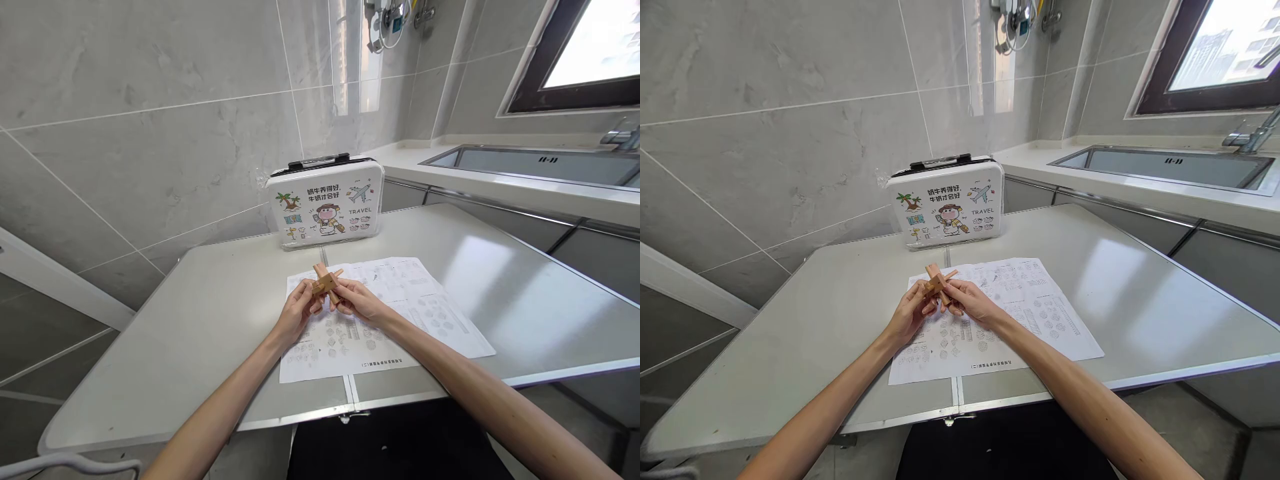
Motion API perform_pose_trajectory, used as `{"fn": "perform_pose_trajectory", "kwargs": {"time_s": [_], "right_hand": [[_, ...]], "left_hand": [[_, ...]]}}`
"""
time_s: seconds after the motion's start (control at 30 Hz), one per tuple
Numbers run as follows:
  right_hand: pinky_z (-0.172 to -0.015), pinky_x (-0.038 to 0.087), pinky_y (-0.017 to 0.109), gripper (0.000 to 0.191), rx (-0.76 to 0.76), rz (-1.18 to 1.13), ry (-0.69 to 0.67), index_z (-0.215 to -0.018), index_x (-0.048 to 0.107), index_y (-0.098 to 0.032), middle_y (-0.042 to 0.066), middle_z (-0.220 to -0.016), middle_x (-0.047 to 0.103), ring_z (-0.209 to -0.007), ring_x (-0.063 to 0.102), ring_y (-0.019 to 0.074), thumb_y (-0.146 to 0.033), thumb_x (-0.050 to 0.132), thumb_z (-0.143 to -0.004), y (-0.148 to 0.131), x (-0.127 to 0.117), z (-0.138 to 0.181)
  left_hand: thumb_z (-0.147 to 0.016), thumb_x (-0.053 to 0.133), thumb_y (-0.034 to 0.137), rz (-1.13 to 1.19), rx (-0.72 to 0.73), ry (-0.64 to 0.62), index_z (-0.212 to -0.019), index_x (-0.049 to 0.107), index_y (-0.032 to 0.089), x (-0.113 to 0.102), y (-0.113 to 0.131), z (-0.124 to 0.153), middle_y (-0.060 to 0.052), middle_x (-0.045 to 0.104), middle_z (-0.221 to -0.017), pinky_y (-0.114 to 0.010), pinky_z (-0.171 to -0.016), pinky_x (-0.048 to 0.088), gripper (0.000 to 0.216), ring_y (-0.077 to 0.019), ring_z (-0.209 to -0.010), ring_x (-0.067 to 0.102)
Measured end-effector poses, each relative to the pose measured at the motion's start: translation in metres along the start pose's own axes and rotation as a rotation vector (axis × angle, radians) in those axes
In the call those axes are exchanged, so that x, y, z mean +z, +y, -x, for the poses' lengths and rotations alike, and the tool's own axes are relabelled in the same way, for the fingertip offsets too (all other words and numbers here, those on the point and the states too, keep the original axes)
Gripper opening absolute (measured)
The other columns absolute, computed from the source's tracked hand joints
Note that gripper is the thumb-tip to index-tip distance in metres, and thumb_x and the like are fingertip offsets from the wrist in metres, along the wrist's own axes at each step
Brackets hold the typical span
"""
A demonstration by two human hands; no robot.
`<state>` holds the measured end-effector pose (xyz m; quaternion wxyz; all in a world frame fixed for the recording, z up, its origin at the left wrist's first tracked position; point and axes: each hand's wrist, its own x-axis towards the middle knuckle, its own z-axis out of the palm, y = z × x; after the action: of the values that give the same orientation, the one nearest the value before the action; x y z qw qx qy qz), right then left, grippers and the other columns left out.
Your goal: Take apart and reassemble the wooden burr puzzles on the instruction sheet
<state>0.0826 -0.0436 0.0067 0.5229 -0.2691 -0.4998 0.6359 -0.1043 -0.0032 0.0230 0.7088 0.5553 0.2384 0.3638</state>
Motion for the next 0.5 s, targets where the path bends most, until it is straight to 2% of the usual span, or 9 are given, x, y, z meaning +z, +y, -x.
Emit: {"fn": "perform_pose_trajectory", "kwargs": {"time_s": [0.17, 0.27, 0.4, 0.5], "right_hand": [[-0.046, 0.026, 0.022, 0.039, 0.006, -0.097, 0.032, -0.094, 0.063, -0.017, -0.001, -0.07, 0.06, -0.047, 0.033, 0.0056, -0.056, 0.068, -0.093, 0.003, -0.003, 0.0], [-0.048, 0.029, 0.023, 0.039, 0.035, -0.12, 0.011, -0.09, 0.061, -0.018, -0.001, -0.068, 0.059, -0.047, 0.031, 0.0056, -0.056, 0.066, -0.094, 0.001, -0.006, 0.001], [-0.048, 0.026, 0.023, 0.04, 0.059, -0.091, -0.064, -0.096, 0.063, -0.017, 0.0, -0.071, 0.059, -0.049, 0.031, 0.0064, -0.057, 0.064, -0.095, -0.006, -0.01, 0.003], [-0.049, 0.022, 0.023, 0.044, 0.036, -0.03, -0.097, -0.102, 0.066, -0.017, 0.004, -0.08, 0.061, -0.055, 0.036, 0.0081, -0.06, 0.062, -0.096, -0.013, -0.012, 0.004]], "left_hand": [[-0.093, 0.066, 0.057, -0.157, 0.107, 0.043, -0.1, 0.057, 0.021, 0.002, 0.002, 0.002, 0.0, 0.061, -0.076, -0.025, -0.06, 0.036, 0.037, -0.0099, -0.058, 0.044], [-0.094, 0.066, 0.054, -0.271, 0.174, 0.007, -0.102, 0.058, 0.021, 0.001, 0.005, 0.004, -0.002, 0.065, -0.078, -0.026, -0.06, 0.038, 0.036, -0.0116, -0.06, 0.048], [-0.094, 0.067, 0.052, -0.326, 0.207, -0.039, -0.099, 0.058, 0.02, 0.001, 0.011, 0.007, -0.004, 0.068, -0.077, -0.027, -0.06, 0.039, 0.034, -0.0123, -0.06, 0.05], [-0.095, 0.066, 0.049, -0.374, 0.213, -0.043, -0.098, 0.059, 0.019, 0.003, 0.015, 0.011, -0.006, 0.069, -0.081, -0.028, -0.062, 0.041, 0.031, -0.0126, -0.061, 0.051]]}}
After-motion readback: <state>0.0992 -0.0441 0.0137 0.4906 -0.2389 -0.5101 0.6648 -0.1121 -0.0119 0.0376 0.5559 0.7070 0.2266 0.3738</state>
